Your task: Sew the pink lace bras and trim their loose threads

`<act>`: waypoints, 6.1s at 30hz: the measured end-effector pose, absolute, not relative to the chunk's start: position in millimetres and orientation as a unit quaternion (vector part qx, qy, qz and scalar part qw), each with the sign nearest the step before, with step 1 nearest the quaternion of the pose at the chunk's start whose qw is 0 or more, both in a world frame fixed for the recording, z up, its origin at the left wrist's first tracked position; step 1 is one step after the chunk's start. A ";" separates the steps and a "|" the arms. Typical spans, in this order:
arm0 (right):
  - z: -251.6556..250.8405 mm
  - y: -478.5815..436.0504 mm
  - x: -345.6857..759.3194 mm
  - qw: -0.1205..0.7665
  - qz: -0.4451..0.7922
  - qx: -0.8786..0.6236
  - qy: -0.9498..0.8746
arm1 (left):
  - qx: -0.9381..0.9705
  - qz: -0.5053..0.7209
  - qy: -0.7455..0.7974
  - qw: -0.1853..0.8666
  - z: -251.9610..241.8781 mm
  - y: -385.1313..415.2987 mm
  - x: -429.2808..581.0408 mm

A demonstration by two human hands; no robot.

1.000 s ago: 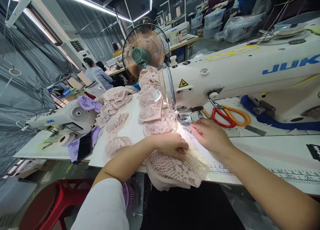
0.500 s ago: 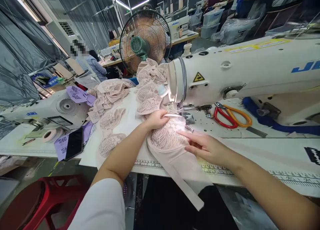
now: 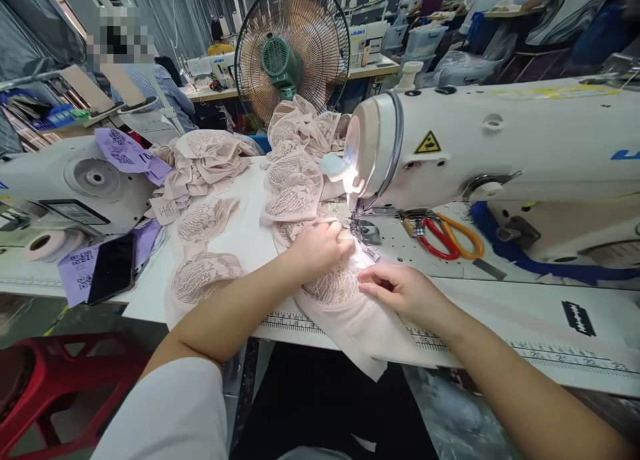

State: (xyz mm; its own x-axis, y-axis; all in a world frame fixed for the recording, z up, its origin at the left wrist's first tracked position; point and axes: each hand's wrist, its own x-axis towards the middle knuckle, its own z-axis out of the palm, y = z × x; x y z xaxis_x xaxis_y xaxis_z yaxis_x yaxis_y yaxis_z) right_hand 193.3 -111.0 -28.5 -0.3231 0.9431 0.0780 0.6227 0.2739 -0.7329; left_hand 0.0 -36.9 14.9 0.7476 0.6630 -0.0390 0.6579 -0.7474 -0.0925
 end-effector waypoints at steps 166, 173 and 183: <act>-5.8 -108.7 177.6 -0.058 0.105 -0.616 -0.779 | -0.963 0.056 -0.263 0.022 -0.9 -27.2 2.0; -1.3 -101.8 165.0 -0.095 0.100 -0.644 -0.753 | -0.964 0.060 -0.257 0.002 -0.5 -15.8 1.3; 4.2 -103.9 159.2 -0.117 0.091 -0.657 -0.739 | -0.965 0.054 -0.256 0.022 -4.4 -11.5 1.7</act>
State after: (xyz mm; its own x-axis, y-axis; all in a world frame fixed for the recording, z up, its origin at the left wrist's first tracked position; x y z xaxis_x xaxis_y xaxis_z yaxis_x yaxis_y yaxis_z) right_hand 159.2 -103.9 4.2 -0.1099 0.9500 -0.2924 0.9925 0.1207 0.0188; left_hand 1.7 -11.5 -4.4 0.8634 0.4958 -0.0936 0.4911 -0.8683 -0.0692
